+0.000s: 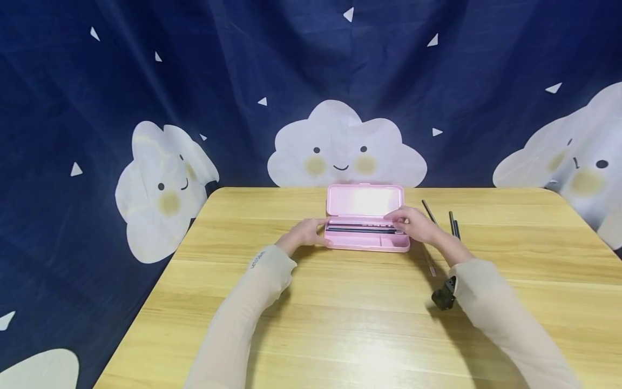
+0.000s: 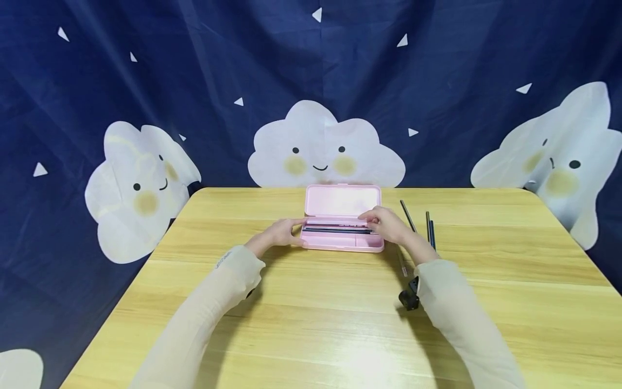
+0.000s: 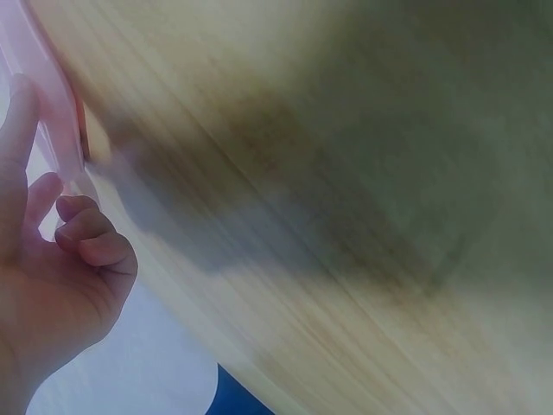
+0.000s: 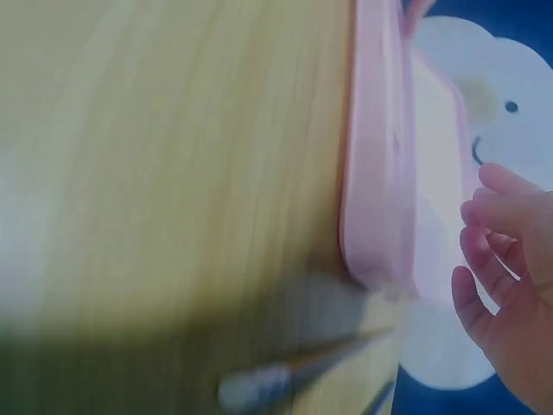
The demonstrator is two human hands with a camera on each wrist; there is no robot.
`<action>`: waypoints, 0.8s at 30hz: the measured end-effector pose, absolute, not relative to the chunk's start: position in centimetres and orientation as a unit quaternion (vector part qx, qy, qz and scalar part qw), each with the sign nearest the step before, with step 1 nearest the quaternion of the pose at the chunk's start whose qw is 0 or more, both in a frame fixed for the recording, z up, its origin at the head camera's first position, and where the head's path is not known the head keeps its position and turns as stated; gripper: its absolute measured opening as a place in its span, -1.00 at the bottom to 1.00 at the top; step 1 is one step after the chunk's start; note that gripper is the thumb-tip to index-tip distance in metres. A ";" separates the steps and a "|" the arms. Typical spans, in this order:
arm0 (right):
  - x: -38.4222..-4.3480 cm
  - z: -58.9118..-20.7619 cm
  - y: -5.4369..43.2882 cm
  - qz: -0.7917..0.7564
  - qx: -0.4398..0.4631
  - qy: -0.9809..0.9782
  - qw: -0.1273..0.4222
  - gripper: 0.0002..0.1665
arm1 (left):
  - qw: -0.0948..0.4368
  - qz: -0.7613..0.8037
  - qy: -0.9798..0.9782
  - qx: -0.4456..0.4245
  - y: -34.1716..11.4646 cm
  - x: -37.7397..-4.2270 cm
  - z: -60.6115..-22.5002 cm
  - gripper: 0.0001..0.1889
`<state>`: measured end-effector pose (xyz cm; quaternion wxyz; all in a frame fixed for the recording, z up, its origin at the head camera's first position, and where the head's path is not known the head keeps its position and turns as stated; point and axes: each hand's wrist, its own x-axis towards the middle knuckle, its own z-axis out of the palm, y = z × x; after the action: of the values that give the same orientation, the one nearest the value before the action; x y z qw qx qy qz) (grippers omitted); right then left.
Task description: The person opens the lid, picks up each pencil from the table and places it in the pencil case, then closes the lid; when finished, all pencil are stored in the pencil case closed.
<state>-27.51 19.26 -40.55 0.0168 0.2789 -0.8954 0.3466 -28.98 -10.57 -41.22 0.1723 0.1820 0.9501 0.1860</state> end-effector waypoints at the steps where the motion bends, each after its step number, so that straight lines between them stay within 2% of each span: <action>1: -27.3 -40.4 19.7 0.350 0.272 -0.896 0.015 -0.71 | 0.172 0.186 0.950 0.183 -10.5 -29.0 -41.3 -0.13; 9: -26.1 -40.2 23.2 0.350 0.232 -0.907 0.020 -0.69 | 0.166 0.185 0.950 0.187 -10.5 -29.0 -41.3 -0.15; 18: -24.6 -40.5 26.5 0.341 0.230 -0.909 0.063 -0.73 | 0.165 0.181 0.950 0.195 -10.5 -29.1 -41.5 -0.15; 24: -23.5 -40.7 28.7 0.333 0.199 -0.921 0.037 -0.68 | 0.174 0.176 0.950 0.188 -10.5 -29.3 -41.6 -0.16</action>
<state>-23.45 28.74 -40.69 0.0375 0.1987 -0.9208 0.3334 -29.28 -10.49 -41.62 0.1740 0.1880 0.9505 0.1760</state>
